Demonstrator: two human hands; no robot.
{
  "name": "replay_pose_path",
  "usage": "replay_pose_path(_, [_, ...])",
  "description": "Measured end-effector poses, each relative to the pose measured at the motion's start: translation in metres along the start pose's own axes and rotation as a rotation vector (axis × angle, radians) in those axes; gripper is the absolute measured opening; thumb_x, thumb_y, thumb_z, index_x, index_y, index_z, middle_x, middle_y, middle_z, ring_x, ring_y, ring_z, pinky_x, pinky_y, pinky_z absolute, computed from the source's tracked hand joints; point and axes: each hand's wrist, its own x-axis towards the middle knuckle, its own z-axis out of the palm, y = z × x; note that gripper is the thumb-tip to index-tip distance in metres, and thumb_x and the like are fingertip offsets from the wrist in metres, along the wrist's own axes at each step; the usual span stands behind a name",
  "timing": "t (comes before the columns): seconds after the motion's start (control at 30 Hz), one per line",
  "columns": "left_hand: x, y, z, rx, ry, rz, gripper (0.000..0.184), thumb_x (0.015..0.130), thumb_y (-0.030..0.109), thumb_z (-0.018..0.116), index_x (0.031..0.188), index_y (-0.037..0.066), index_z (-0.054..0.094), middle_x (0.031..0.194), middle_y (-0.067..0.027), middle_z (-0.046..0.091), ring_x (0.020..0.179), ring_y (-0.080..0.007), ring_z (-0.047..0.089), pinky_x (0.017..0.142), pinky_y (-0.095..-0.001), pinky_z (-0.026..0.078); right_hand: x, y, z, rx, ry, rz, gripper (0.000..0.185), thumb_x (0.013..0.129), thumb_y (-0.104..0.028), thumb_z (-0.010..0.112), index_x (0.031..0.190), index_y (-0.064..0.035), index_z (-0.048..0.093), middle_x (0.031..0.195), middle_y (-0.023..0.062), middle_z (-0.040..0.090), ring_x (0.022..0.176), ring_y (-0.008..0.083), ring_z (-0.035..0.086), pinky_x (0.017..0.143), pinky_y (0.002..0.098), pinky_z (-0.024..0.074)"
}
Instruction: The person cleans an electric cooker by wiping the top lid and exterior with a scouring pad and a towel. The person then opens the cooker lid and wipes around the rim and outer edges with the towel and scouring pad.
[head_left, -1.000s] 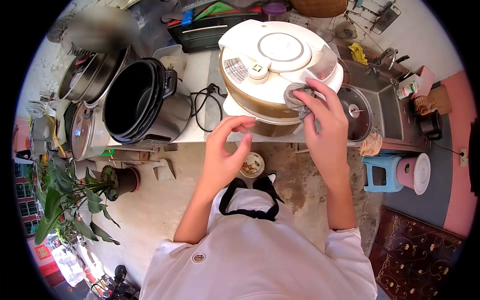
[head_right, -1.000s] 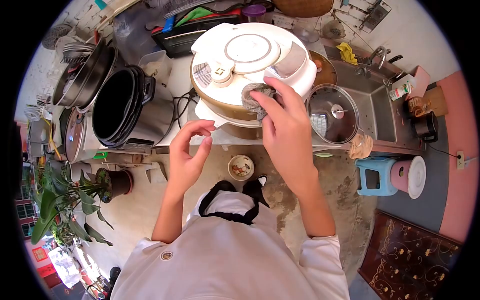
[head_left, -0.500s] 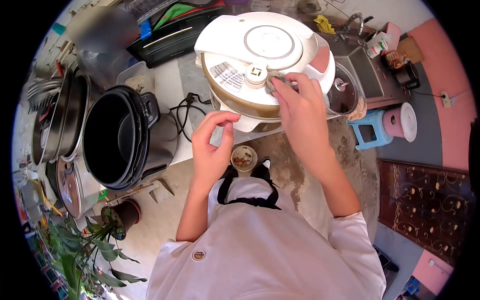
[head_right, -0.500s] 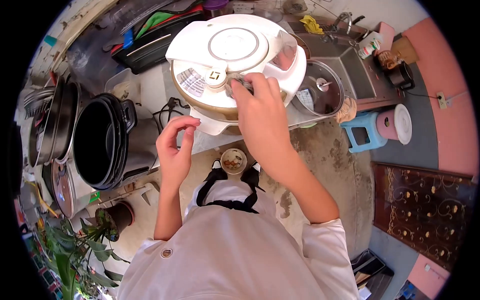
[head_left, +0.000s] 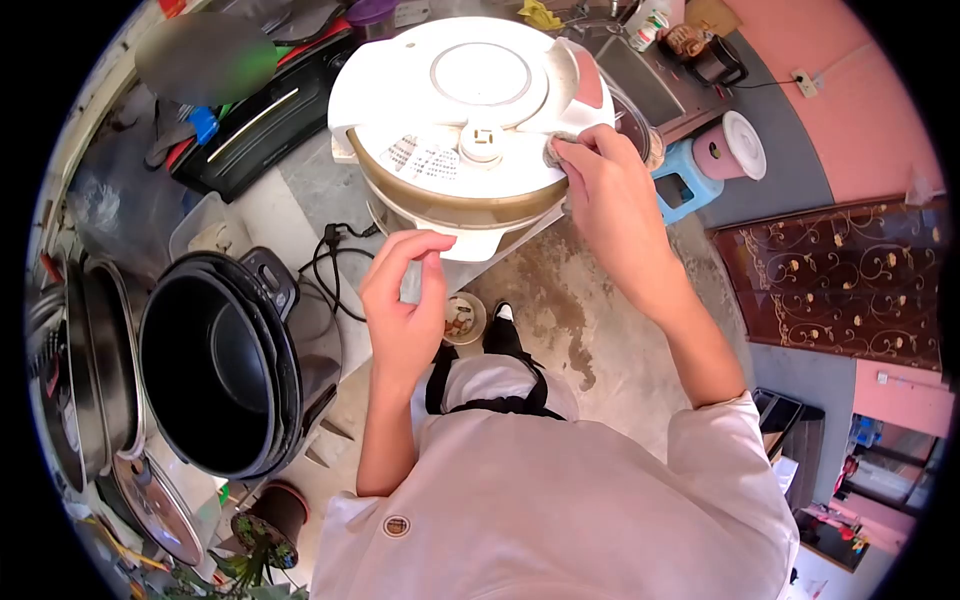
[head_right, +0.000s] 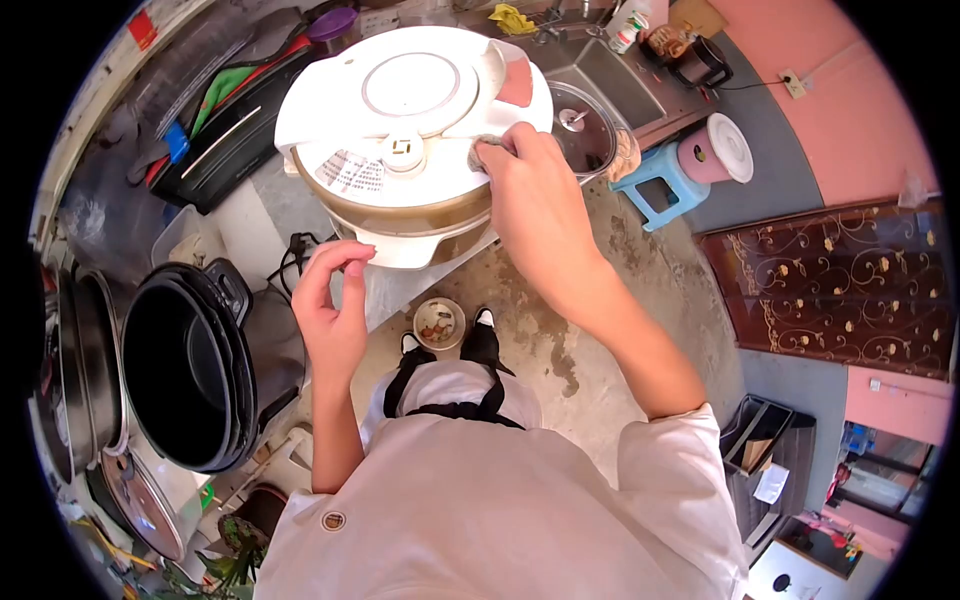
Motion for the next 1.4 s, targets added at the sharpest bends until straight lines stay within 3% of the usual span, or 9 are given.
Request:
replay_pose_path(0.23, [0.008, 0.005, 0.005, -0.01, -0.001, 0.029, 0.013, 0.087, -0.006, 0.055, 0.094, -0.002, 0.065, 0.092, -0.0113, 0.065, 0.085, -0.0196, 0.062, 0.078, -0.028, 0.047, 0.012, -0.011, 0.013, 0.046, 0.003, -0.094, 0.031, 0.073, 0.008, 0.056, 0.101, 0.0045, 0.066, 0.095, 0.0175, 0.057, 0.096, 0.0334, 0.057, 0.084, 0.041, 0.0488])
replay_pose_path(0.37, [0.01, 0.002, 0.009, -0.001, -0.001, 0.066, 0.013, 0.087, -0.006, 0.055, 0.095, -0.002, 0.065, 0.092, -0.0114, 0.065, 0.085, -0.0201, 0.062, 0.077, -0.0284, 0.048, -0.003, 0.004, -0.003, -0.038, -0.004, 0.041, 0.033, 0.073, 0.008, 0.057, 0.104, 0.0053, 0.065, 0.092, 0.0178, 0.058, 0.096, 0.0333, 0.059, 0.083, 0.0406, 0.0496])
replay_pose_path(0.53, [0.011, 0.004, 0.019, -0.004, -0.034, 0.046, 0.014, 0.087, -0.006, 0.054, 0.095, -0.002, 0.065, 0.093, -0.0118, 0.065, 0.085, -0.0208, 0.062, 0.078, -0.0292, 0.048, 0.012, -0.016, 0.015, -0.033, 0.017, -0.099, 0.029, 0.073, 0.007, 0.056, 0.101, 0.0055, 0.063, 0.097, 0.0178, 0.057, 0.096, 0.034, 0.058, 0.083, 0.0405, 0.0497])
replay_pose_path(0.67, [0.014, 0.001, 0.02, 0.021, 0.002, 0.093, 0.015, 0.086, -0.006, 0.054, 0.095, -0.002, 0.065, 0.093, -0.012, 0.065, 0.085, -0.0207, 0.062, 0.078, -0.0292, 0.048, -0.002, 0.01, -0.004, -0.02, -0.02, 0.028, 0.031, 0.073, 0.006, 0.056, 0.104, 0.0035, 0.062, 0.101, 0.0173, 0.057, 0.096, 0.0335, 0.058, 0.083, 0.0399, 0.0497])
replay_pose_path(0.9, [0.016, 0.002, 0.021, 0.029, -0.019, 0.062, 0.015, 0.086, -0.006, 0.054, 0.095, -0.002, 0.066, 0.094, -0.0125, 0.065, 0.085, -0.0209, 0.062, 0.078, -0.029, 0.047, 0.011, -0.009, 0.019, 0.026, 0.038, -0.095, 0.032, 0.072, 0.006, 0.058, 0.104, 0.0032, 0.061, 0.096, 0.0166, 0.056, 0.095, 0.0325, 0.057, 0.083, 0.0401, 0.0496])
replay_pose_path(1.07, [0.01, -0.007, 0.014, -0.018, 0.047, 0.079, 0.012, 0.088, -0.005, 0.055, 0.094, -0.003, 0.065, 0.093, -0.0111, 0.064, 0.086, -0.0186, 0.06, 0.079, -0.028, 0.046, -0.013, 0.015, 0.001, 0.041, 0.047, 0.134, 0.029, 0.074, 0.005, 0.056, 0.102, 0.0033, 0.064, 0.097, 0.0181, 0.057, 0.098, 0.0335, 0.057, 0.085, 0.0413, 0.0492])
replay_pose_path(1.17, [0.011, -0.016, 0.012, -0.183, 0.081, -0.051, 0.011, 0.09, -0.005, 0.054, 0.095, -0.003, 0.064, 0.093, -0.01, 0.064, 0.088, -0.0173, 0.059, 0.081, -0.0273, 0.046, 0.0, -0.001, 0.008, 0.007, 0.059, 0.049, 0.028, 0.075, 0.004, 0.056, 0.102, 0.0023, 0.064, 0.097, 0.0184, 0.057, 0.098, 0.0332, 0.057, 0.085, 0.0408, 0.0496])
replay_pose_path(1.3, [0.013, -0.013, 0.004, -0.127, 0.078, 0.042, 0.01, 0.092, -0.003, 0.053, 0.095, -0.004, 0.062, 0.094, -0.0106, 0.064, 0.088, -0.0173, 0.058, 0.082, -0.0281, 0.046, 0.004, 0.001, 0.008, 0.044, 0.044, -0.009, 0.028, 0.074, 0.004, 0.056, 0.101, 0.0006, 0.064, 0.098, 0.0174, 0.058, 0.099, 0.0326, 0.057, 0.085, 0.0403, 0.0497])
replay_pose_path(1.4, [0.012, -0.013, 0.002, -0.111, 0.086, 0.066, 0.011, 0.092, -0.002, 0.052, 0.096, -0.005, 0.062, 0.095, -0.0105, 0.063, 0.088, -0.0163, 0.057, 0.081, -0.0276, 0.046, -0.012, 0.025, -0.012, 0.003, 0.055, 0.078, 0.027, 0.077, 0.005, 0.057, 0.103, 0.0019, 0.065, 0.095, 0.0176, 0.058, 0.095, 0.0342, 0.058, 0.083, 0.0408, 0.0491])
